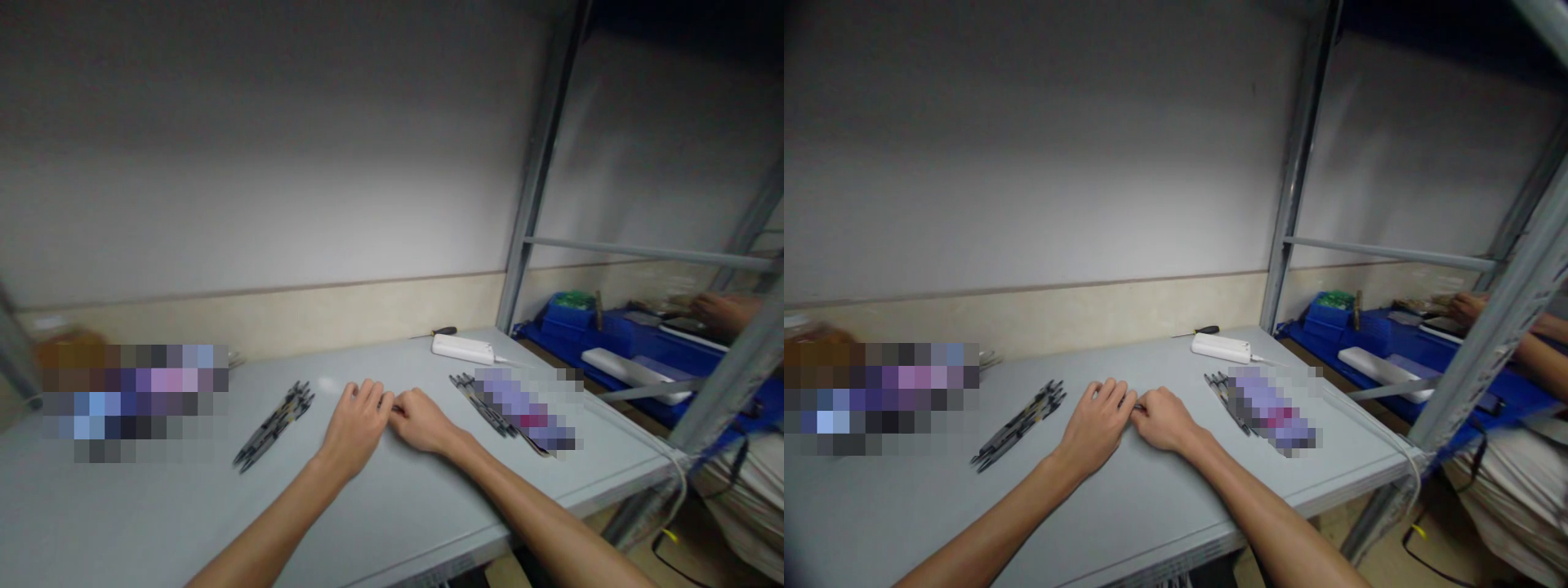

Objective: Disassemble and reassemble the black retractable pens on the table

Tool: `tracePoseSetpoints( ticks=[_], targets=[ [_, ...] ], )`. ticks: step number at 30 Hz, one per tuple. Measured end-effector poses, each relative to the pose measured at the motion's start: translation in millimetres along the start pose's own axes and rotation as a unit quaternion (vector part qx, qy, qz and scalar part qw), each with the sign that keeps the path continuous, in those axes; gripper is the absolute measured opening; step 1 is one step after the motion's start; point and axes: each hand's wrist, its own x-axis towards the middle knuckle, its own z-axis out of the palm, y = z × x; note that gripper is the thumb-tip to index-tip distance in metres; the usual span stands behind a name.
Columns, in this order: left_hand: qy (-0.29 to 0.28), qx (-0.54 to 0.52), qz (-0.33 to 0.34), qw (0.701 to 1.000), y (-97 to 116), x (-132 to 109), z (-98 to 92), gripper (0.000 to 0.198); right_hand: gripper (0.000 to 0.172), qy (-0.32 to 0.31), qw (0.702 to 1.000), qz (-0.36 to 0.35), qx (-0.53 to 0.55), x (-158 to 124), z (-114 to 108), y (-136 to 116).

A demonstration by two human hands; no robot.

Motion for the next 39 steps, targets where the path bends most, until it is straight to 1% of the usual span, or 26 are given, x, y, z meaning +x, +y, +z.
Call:
tracePoseSetpoints(
  ticks=[2,4,8,11,13,16,18,23,26,28,29,33,35,37,39],
  targets=[
    [-0.001,0.006,-0.033,0.999,0.2,1.3,1.2,0.012,0.030,-0.002,1.000,-0.016,0.015,-1.3,2.3,-5.2],
    [-0.011,-0.002,-0.052,0.999,-0.3,2.1,2.1,0.014,0.030,0.007,1.000,-0.010,0.005,-2.7,6.1,-9.4],
    [-0.056,-0.035,-0.078,0.995,0.0,3.1,1.4,0.020,0.031,0.021,0.998,0.023,-0.059,-5.7,12.6,-15.0],
    [-0.094,-0.051,-0.117,0.987,2.4,4.9,-1.2,0.024,0.033,0.025,0.993,0.042,-0.107,-7.1,12.6,-18.9],
    [-0.122,-0.059,-0.145,0.980,3.7,6.6,-2.9,0.026,0.032,0.032,0.989,0.041,-0.136,-7.3,11.0,-20.7],
    [-0.162,-0.071,-0.185,0.967,3.8,7.7,-3.7,0.029,0.026,0.041,0.985,0.027,-0.167,-6.4,9.9,-20.6],
    [-0.180,-0.081,-0.199,0.960,2.9,6.9,-2.4,0.031,0.023,0.046,0.982,0.007,-0.182,-5.3,11.0,-18.7],
    [-0.202,-0.111,-0.211,0.950,0.1,2.6,3.8,0.028,0.017,0.073,0.969,-0.060,-0.228,-3.1,16.1,-14.5],
    [-0.205,-0.125,-0.218,0.946,-1.2,0.0,7.1,0.025,0.018,0.078,0.966,-0.070,-0.236,-2.5,16.5,-15.2],
    [-0.193,-0.141,-0.208,0.949,-1.7,-1.4,8.2,0.023,0.019,0.067,0.971,-0.056,-0.224,-1.8,14.9,-15.3],
    [-0.173,-0.148,-0.195,0.954,-1.8,-2.0,8.3,0.022,0.020,0.059,0.974,-0.041,-0.214,-1.4,13.7,-14.8],
    [-0.046,-0.158,-0.096,0.982,-4.2,-2.2,6.3,0.020,0.025,0.052,0.982,0.055,-0.173,-0.5,7.1,-7.9],
    [-0.005,-0.170,-0.051,0.984,-7.9,-1.3,5.6,0.022,0.029,0.053,0.982,0.087,-0.157,-0.9,3.9,-2.9],
    [0.011,-0.184,-0.016,0.983,-12.7,-0.6,6.1,0.024,0.031,0.046,0.984,0.093,-0.145,-1.8,1.8,1.1],
    [0.013,-0.189,0.008,0.982,-17.3,-0.3,7.8,0.024,0.033,0.038,0.985,0.081,-0.144,-2.8,0.9,3.1]
  ],
)
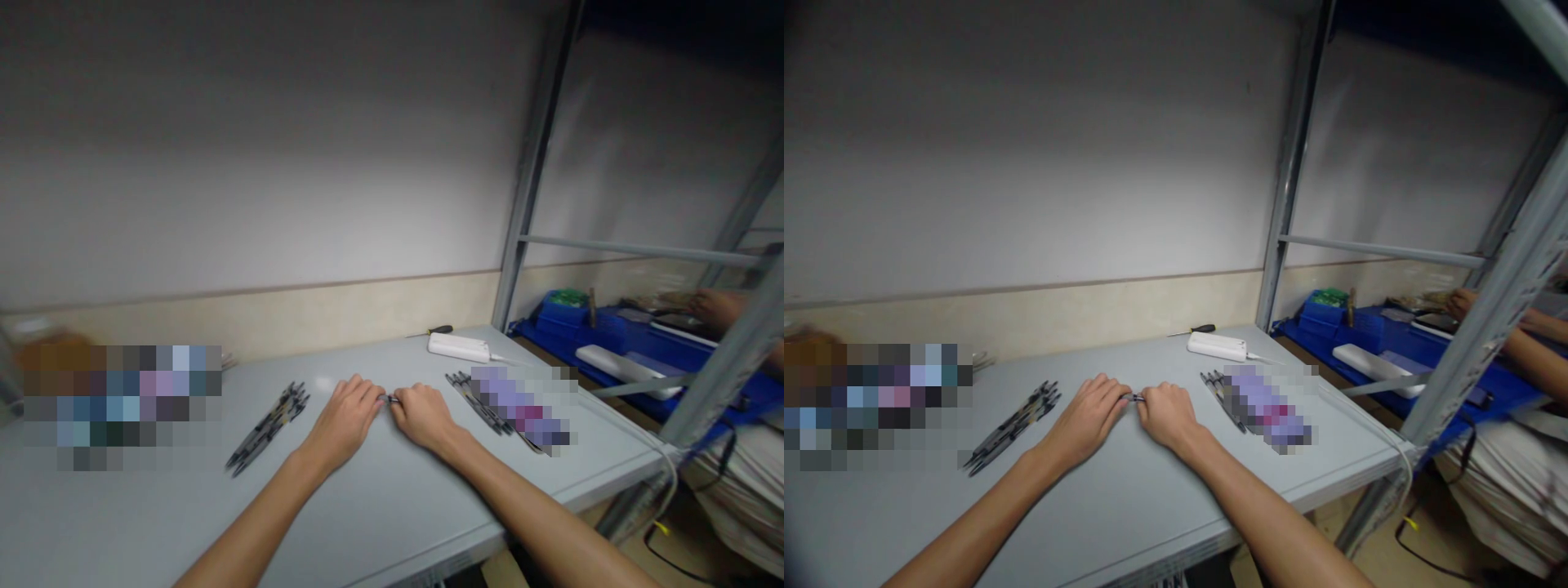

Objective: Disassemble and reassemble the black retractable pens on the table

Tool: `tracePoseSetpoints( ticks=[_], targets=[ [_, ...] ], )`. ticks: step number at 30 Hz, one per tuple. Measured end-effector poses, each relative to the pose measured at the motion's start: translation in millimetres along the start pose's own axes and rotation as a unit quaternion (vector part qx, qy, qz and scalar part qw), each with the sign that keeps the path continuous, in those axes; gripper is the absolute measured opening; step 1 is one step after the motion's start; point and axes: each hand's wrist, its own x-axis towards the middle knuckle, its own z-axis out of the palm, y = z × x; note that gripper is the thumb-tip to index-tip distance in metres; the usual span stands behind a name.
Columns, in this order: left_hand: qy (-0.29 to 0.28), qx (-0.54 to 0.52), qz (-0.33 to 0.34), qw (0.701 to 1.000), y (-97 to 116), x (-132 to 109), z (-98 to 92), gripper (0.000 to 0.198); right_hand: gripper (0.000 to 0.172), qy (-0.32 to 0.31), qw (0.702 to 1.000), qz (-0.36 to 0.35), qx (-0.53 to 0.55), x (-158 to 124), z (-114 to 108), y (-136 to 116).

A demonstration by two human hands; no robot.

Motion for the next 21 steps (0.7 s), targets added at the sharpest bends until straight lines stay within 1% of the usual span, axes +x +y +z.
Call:
tracePoseSetpoints(
  ticks=[3,6,11,13,17,21],
  targets=[
    [-0.012,0.004,0.003,1.000,-4.0,-0.4,1.5,0.024,0.033,-0.004,1.000,-0.023,-0.008,-1.2,-0.5,-0.5],
    [-0.017,-0.007,-0.029,0.999,-3.0,-0.8,3.3,0.029,0.031,0.006,0.999,-0.033,-0.024,-2.5,-2.6,-2.6],
    [-0.030,-0.107,-0.107,0.988,0.3,-1.4,3.7,0.039,0.029,0.008,0.998,-0.048,-0.027,-3.5,-7.0,-3.3],
    [-0.011,-0.158,-0.129,0.979,-0.7,-2.1,2.8,0.037,0.029,0.013,0.998,-0.050,-0.024,-3.0,-6.9,-1.7],
    [0.046,-0.245,-0.132,0.959,-6.9,-3.7,0.9,0.020,0.028,0.024,0.999,-0.031,-0.027,-0.3,-5.2,3.8],
    [0.061,-0.268,-0.150,0.950,-13.5,-3.6,1.4,0.020,0.031,0.035,0.998,-0.042,-0.006,0.9,-5.8,6.1]
  ],
)
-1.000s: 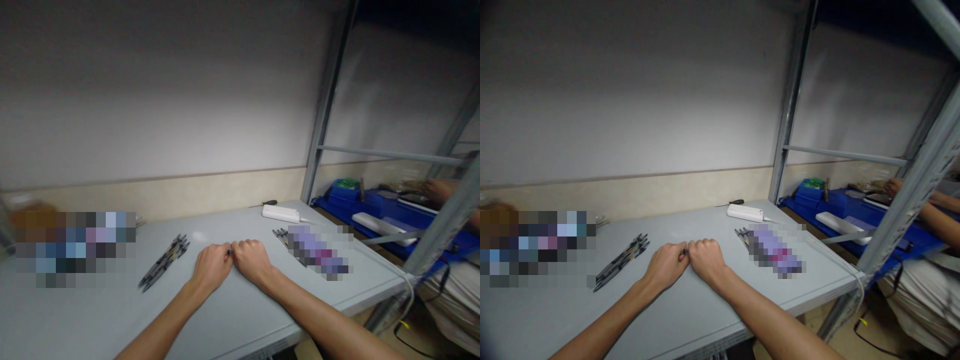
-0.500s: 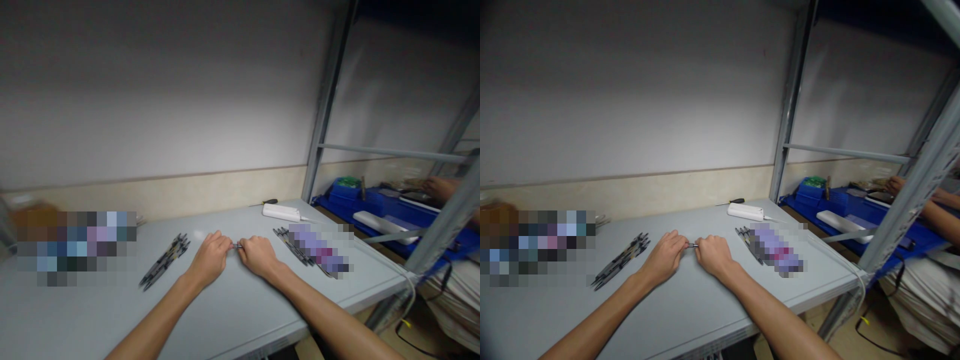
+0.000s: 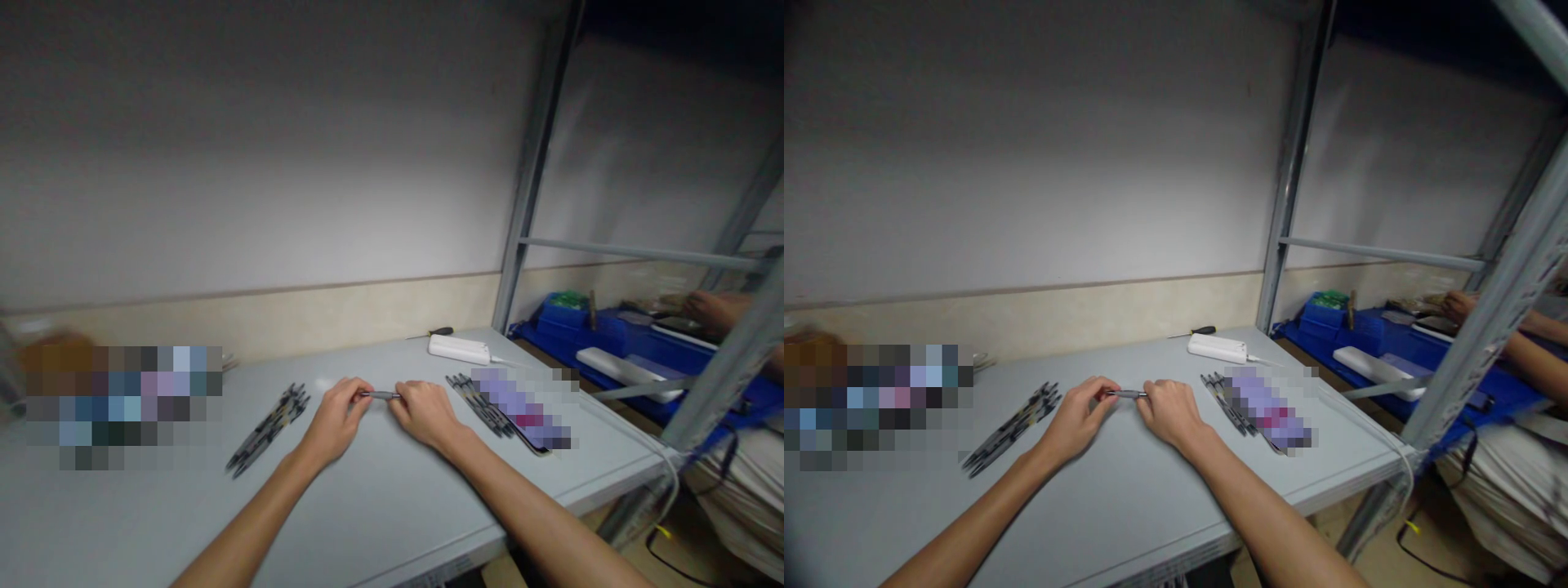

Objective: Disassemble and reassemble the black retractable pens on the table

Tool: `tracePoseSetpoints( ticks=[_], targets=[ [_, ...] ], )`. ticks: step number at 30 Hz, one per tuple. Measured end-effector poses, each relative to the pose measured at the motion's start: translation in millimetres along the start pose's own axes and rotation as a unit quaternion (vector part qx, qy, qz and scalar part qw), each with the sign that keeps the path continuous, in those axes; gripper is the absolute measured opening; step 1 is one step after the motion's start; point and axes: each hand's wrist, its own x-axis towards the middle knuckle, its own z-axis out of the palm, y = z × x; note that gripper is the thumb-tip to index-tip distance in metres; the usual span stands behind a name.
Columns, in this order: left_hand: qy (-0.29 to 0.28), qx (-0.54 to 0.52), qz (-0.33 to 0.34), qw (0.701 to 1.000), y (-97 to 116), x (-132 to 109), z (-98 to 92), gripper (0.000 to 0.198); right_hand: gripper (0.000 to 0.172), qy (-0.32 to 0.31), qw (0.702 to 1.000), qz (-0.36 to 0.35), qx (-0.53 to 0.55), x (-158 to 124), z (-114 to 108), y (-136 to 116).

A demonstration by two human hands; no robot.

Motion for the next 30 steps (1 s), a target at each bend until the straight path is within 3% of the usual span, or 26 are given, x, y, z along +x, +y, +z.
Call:
tracePoseSetpoints(
  ticks=[4,14,18,23,30],
  targets=[
    [0.013,-0.013,-0.043,0.999,-6.1,1.9,-1.5,0.028,0.038,0.051,0.998,-0.039,0.024,-0.8,-0.7,-0.6],
    [0.042,-0.072,-0.132,0.988,-17.8,5.5,-1.9,0.038,0.016,0.141,0.975,-0.102,0.140,3.4,2.2,14.2],
    [0.054,-0.070,-0.133,0.987,-22.0,6.1,-2.2,0.040,0.022,0.145,0.966,-0.076,0.199,5.0,3.2,17.7],
    [0.077,-0.070,-0.140,0.985,-26.3,6.6,-4.7,0.042,0.033,0.079,0.951,0.000,0.299,7.6,-0.4,24.4],
    [0.082,-0.131,-0.210,0.965,-20.4,5.6,-2.1,0.051,0.022,0.107,0.890,0.019,0.442,12.6,2.4,31.2]
  ],
)
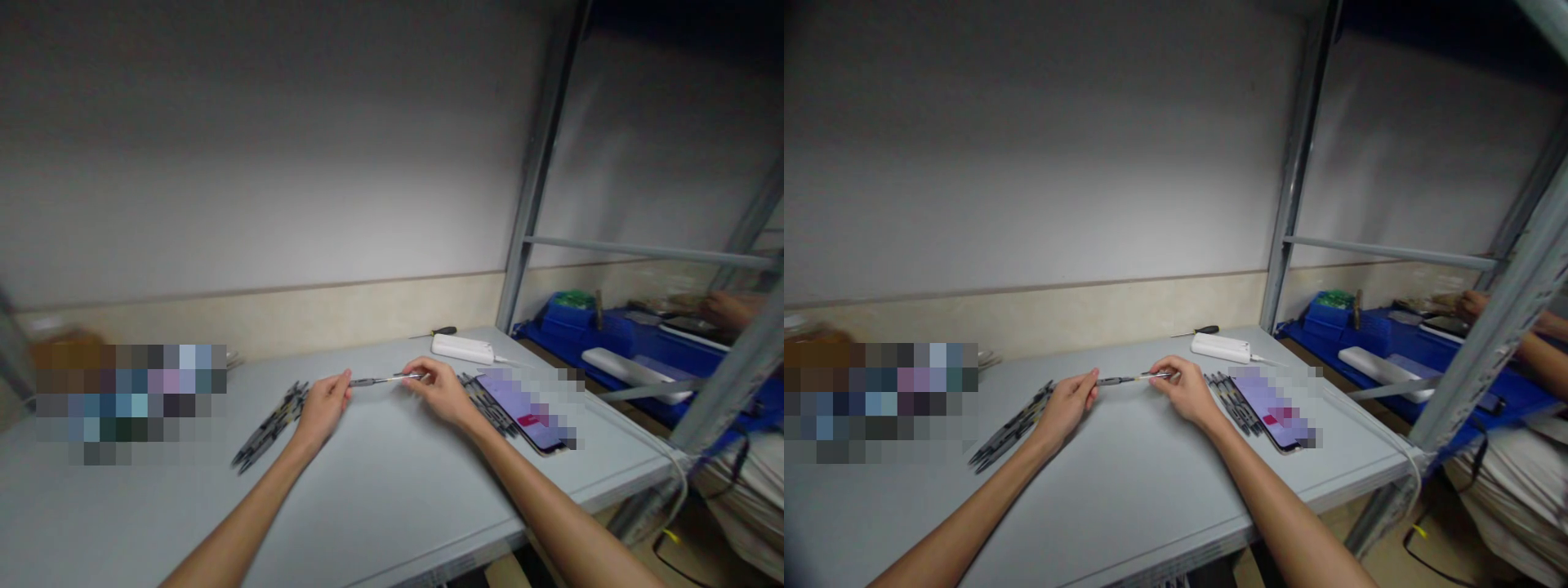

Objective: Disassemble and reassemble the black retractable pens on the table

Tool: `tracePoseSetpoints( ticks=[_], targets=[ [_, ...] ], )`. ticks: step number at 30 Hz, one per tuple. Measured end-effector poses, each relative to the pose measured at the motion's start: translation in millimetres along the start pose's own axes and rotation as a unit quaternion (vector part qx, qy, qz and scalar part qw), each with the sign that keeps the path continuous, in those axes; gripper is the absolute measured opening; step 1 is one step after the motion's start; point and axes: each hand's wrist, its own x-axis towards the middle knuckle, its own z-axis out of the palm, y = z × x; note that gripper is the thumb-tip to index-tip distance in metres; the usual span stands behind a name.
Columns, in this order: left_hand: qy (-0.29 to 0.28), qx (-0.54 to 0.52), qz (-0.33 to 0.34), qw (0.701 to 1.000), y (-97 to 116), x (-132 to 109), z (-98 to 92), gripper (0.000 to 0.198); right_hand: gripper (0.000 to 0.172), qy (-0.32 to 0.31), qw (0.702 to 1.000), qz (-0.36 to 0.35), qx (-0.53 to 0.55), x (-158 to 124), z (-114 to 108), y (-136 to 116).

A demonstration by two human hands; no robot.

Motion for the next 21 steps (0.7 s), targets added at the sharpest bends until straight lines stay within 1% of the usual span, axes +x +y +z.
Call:
tracePoseSetpoints(
  ticks=[4,7,10,12,13,14,16,19,21],
  targets=[
    [-0.006,-0.032,-0.045,0.998,3.1,-1.9,0.2,0.055,0.027,0.013,0.995,0.009,0.094,0.6,2.9,4.3],
    [-0.013,-0.045,-0.047,0.998,3.0,-1.0,0.4,0.057,0.029,0.024,0.988,0.023,0.152,1.3,3.2,4.5],
    [-0.018,-0.111,-0.019,0.994,2.9,-0.1,1.4,0.048,0.030,0.041,0.984,0.040,0.170,2.4,1.5,4.3],
    [-0.026,-0.154,0.017,0.988,3.3,-0.4,1.7,0.038,0.030,0.052,0.981,0.046,0.184,3.0,0.2,4.5],
    [-0.030,-0.161,0.039,0.986,3.6,-0.7,1.6,0.038,0.030,0.054,0.978,0.049,0.193,3.2,-0.2,4.6],
    [-0.034,-0.158,0.061,0.985,3.9,-1.0,1.3,0.039,0.030,0.056,0.976,0.052,0.204,3.3,-0.6,4.6],
    [-0.031,-0.132,0.093,0.986,4.4,-1.5,0.1,0.034,0.030,0.057,0.972,0.057,0.223,3.6,-0.9,4.5],
    [-0.015,-0.083,0.097,0.992,5.0,-1.1,-2.1,0.027,0.029,0.057,0.968,0.057,0.237,4.2,-0.8,4.4],
    [-0.006,-0.052,0.093,0.994,4.9,-0.3,-3.5,0.031,0.029,0.058,0.966,0.056,0.244,4.7,-0.4,4.6]
  ],
)
